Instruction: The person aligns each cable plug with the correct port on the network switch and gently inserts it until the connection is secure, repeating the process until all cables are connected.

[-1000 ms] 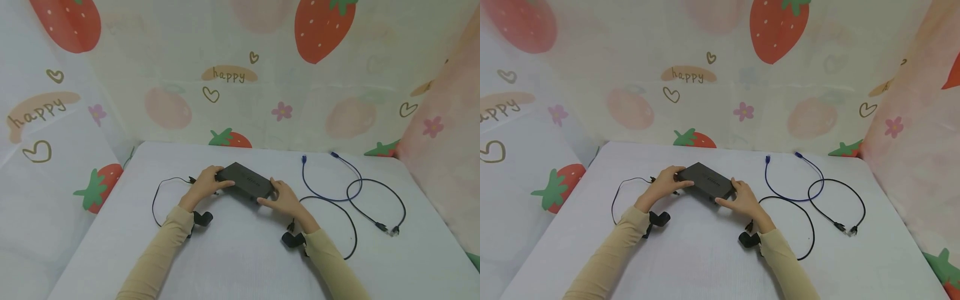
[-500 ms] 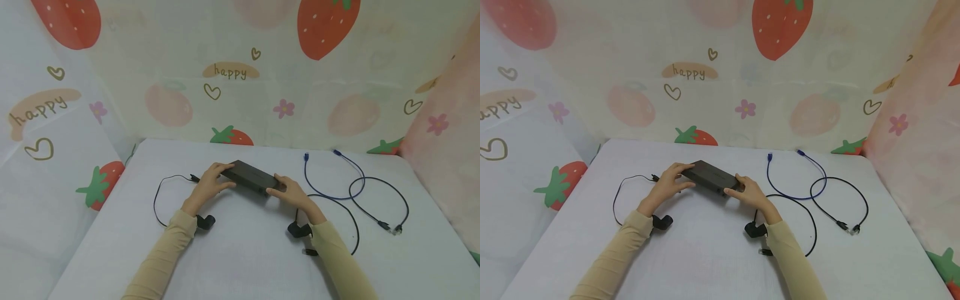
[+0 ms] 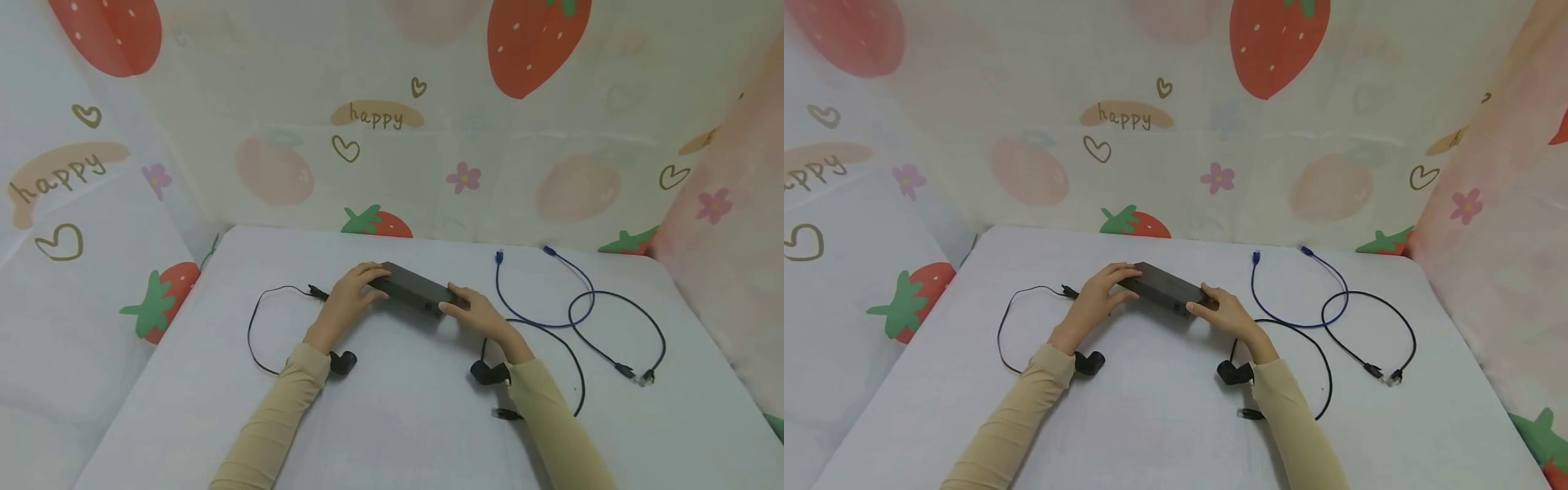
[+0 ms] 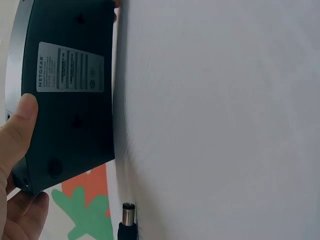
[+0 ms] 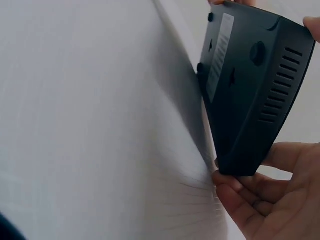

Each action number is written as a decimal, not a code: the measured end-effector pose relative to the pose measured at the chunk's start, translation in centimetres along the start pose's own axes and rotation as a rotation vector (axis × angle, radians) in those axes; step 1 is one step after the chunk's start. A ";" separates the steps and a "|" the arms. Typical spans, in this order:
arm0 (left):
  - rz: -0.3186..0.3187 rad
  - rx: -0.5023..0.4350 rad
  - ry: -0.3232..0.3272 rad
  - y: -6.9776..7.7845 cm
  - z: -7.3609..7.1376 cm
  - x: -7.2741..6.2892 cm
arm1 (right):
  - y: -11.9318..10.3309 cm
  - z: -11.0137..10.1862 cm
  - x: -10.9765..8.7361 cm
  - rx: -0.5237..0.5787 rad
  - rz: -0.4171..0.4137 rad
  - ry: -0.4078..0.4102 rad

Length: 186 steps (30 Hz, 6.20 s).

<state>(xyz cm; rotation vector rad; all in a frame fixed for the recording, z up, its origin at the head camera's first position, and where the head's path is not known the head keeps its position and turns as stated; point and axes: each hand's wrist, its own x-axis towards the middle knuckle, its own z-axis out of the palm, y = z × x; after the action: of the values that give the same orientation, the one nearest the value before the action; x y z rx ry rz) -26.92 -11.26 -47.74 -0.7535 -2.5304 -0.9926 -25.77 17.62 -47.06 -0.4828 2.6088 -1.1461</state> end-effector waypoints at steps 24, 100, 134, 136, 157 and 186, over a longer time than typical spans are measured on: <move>0.019 0.061 0.015 1.0 0.3 0.6 | 0.6 1.0 -1.4 -0.041 -0.373 0.184; -0.198 0.262 -0.287 -2.2 -3.7 -2.0 | 0.2 0.4 0.1 -0.061 -0.478 0.201; -0.147 0.093 -0.160 1.2 -3.8 -1.4 | 0.3 0.6 0.1 -0.057 -0.499 0.196; -0.121 0.092 -0.134 1.4 -3.8 -1.4 | 0.4 0.6 0.0 -0.053 -0.500 0.194; -0.014 -0.045 -0.112 3.5 -3.1 -1.0 | 0.3 0.5 0.0 -0.053 -0.506 0.202; 0.069 -0.027 -0.064 6.0 -1.1 -0.5 | 0.4 0.7 0.1 -0.105 -0.471 0.249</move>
<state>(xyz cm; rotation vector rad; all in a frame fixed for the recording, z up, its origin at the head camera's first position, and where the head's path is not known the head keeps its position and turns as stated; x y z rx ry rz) -22.96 -8.52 -43.97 -0.8875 -2.5311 -0.9976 -25.64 17.33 -47.84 -1.0873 2.8675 -1.2734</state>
